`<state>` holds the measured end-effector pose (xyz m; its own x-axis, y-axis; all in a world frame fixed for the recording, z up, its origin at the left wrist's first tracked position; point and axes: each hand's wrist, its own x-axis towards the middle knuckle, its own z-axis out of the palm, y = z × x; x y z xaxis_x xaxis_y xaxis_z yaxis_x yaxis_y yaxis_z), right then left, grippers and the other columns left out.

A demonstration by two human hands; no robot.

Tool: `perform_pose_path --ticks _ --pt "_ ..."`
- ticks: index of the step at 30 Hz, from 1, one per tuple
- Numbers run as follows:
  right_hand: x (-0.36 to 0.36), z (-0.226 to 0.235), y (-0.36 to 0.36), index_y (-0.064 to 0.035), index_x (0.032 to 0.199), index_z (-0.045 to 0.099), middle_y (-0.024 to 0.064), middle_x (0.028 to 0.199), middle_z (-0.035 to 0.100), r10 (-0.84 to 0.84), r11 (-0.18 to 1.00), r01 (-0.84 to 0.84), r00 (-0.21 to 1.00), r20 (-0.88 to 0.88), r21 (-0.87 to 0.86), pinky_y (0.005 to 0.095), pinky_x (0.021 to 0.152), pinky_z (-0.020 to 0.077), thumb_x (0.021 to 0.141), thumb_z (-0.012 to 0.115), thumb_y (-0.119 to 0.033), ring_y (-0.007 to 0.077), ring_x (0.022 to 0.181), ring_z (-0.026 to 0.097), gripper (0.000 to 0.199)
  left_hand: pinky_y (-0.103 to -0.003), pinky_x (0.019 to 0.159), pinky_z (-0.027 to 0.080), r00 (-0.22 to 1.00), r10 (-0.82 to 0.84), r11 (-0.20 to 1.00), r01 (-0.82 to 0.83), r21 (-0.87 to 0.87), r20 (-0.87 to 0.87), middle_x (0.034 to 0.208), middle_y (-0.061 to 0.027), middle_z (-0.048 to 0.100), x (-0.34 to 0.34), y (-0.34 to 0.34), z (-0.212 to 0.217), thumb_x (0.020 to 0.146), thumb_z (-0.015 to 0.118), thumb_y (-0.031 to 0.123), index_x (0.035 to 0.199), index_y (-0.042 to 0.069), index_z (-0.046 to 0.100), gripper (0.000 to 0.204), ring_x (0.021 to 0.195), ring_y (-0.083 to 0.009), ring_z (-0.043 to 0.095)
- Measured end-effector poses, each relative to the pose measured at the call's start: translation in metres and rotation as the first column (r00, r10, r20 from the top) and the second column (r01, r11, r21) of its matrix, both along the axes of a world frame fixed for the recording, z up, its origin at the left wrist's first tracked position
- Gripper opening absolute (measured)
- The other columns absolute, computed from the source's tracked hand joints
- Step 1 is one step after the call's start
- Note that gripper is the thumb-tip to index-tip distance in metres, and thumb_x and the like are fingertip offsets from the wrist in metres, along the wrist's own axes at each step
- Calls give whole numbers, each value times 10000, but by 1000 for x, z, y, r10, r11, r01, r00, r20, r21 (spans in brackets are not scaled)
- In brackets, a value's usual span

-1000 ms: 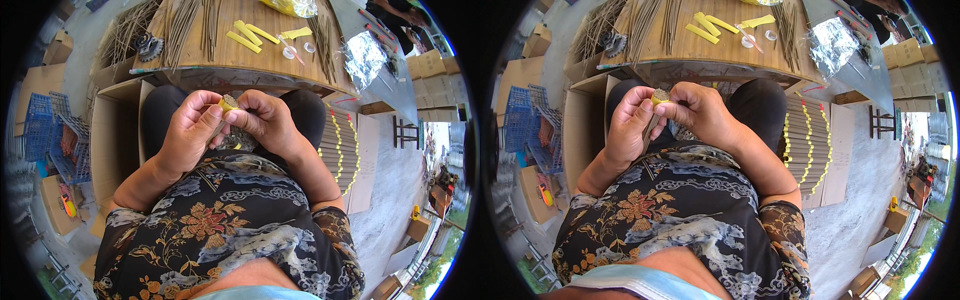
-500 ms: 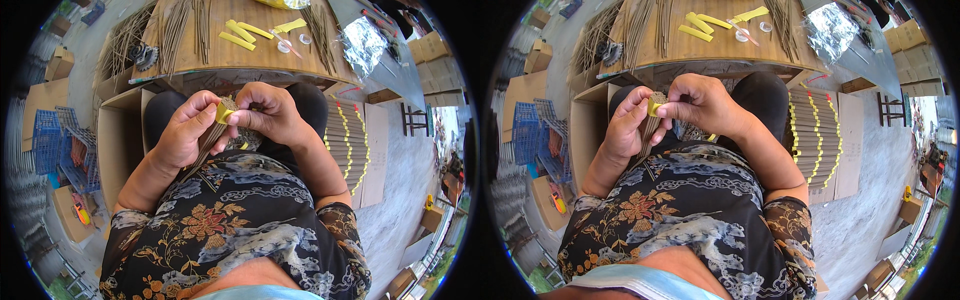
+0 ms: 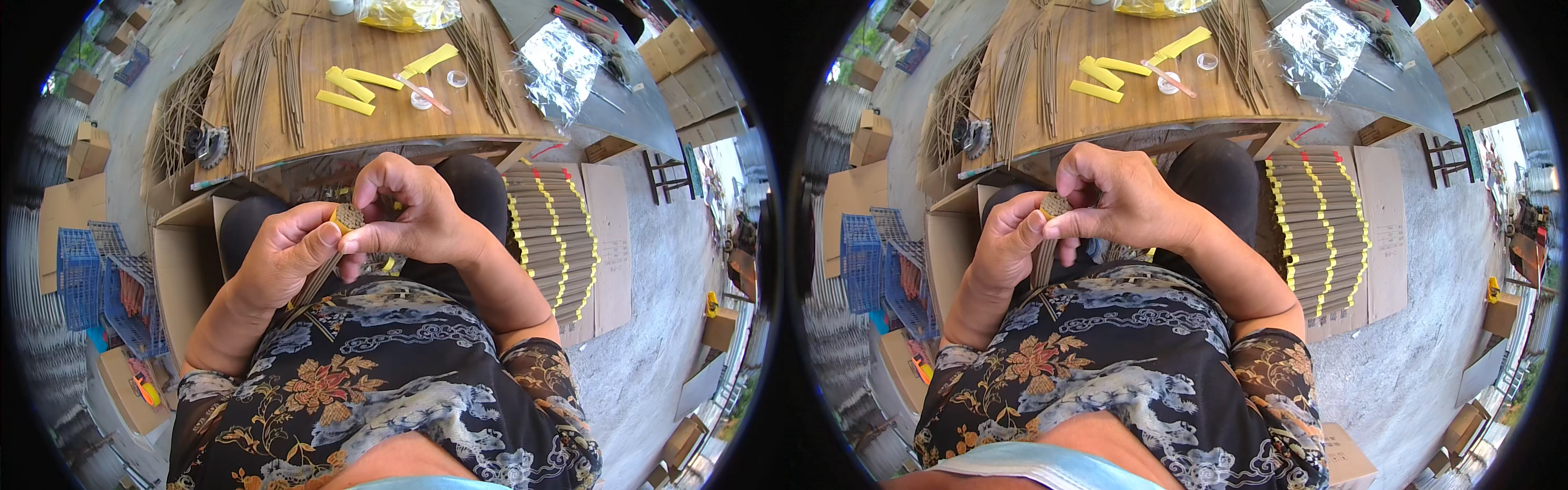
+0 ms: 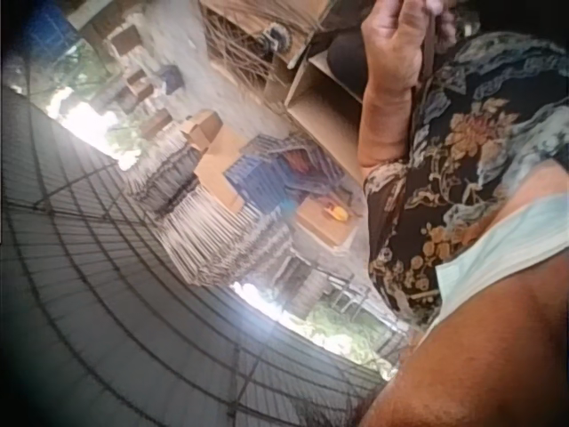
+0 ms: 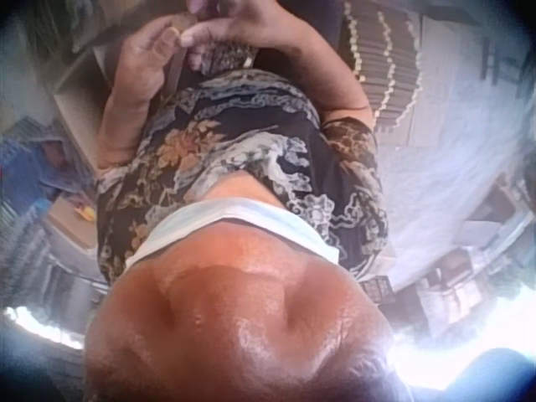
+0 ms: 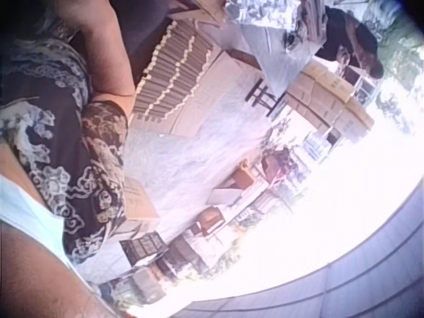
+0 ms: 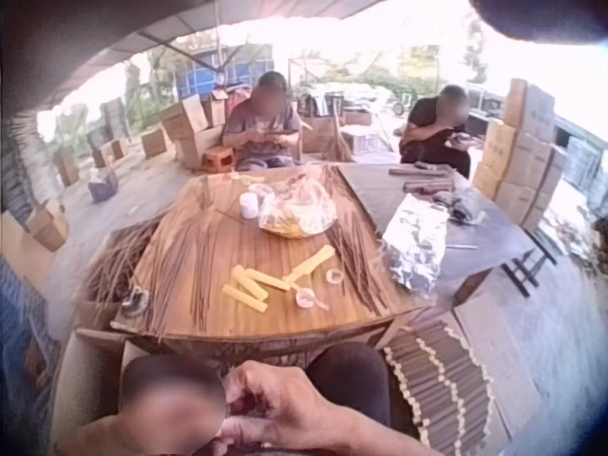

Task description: The person gathers thin wooden sticks, aligns them into a bundle, and secures the bundle with yellow tape. The person then opens a white container, uses a small stick to scoop a white substance, and applies it to the taped bundle before placing it aside.

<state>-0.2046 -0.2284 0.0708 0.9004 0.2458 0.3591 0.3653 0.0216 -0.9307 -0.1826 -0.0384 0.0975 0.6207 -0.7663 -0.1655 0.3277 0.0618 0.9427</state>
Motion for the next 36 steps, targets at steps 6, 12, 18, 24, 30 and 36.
perform_pose_path --ticks 6,12,18,24,30,36 --pt "29 -3 -29 -21 893 555 66 752 551 -87 991 82 995 40 107 249 623 445 777 667 -177 121 700 543 224 -168 481 378 987 159 987 -159 -8 33 714 -30 543 26 -21 -3 889 511 314 908 28 518 286 558 -54 476" --pt "105 -78 -108 -22 836 629 164 858 595 -652 371 514 737 177 -773 403 683 454 791 604 -385 318 793 565 367 -177 461 374 941 329 917 -300 -264 75 744 -53 551 97 -44 4 874 534 301 923 11 537 295 548 -71 468" --pt "120 -110 -114 -54 766 620 137 730 599 -633 472 583 746 205 -661 399 632 452 782 623 -271 295 721 583 217 -191 482 387 914 397 876 -352 -330 79 776 -78 573 142 -86 -18 898 501 273 908 36 534 240 581 -81 479" --pt "88 -61 -116 -49 843 624 125 748 595 -712 573 654 696 96 -494 360 604 443 801 588 -187 290 678 571 149 -180 484 386 930 367 923 -362 -134 16 931 -141 608 170 -122 -82 914 460 275 960 34 510 251 561 -72 463" --pt "77 -50 -124 -58 772 620 105 701 538 -584 457 643 738 338 -615 372 623 447 758 574 -104 284 716 555 67 -185 482 403 937 334 942 -331 48 -104 920 -69 603 176 -154 -119 926 436 259 983 24 501 250 548 -49 482" --pt "103 -58 -123 -37 703 594 116 734 548 -373 356 569 814 446 -741 366 649 450 704 537 -43 295 730 549 58 -178 481 403 965 233 972 -234 7 -120 780 -27 555 180 -166 -146 923 444 276 1016 9 494 287 553 -57 499"
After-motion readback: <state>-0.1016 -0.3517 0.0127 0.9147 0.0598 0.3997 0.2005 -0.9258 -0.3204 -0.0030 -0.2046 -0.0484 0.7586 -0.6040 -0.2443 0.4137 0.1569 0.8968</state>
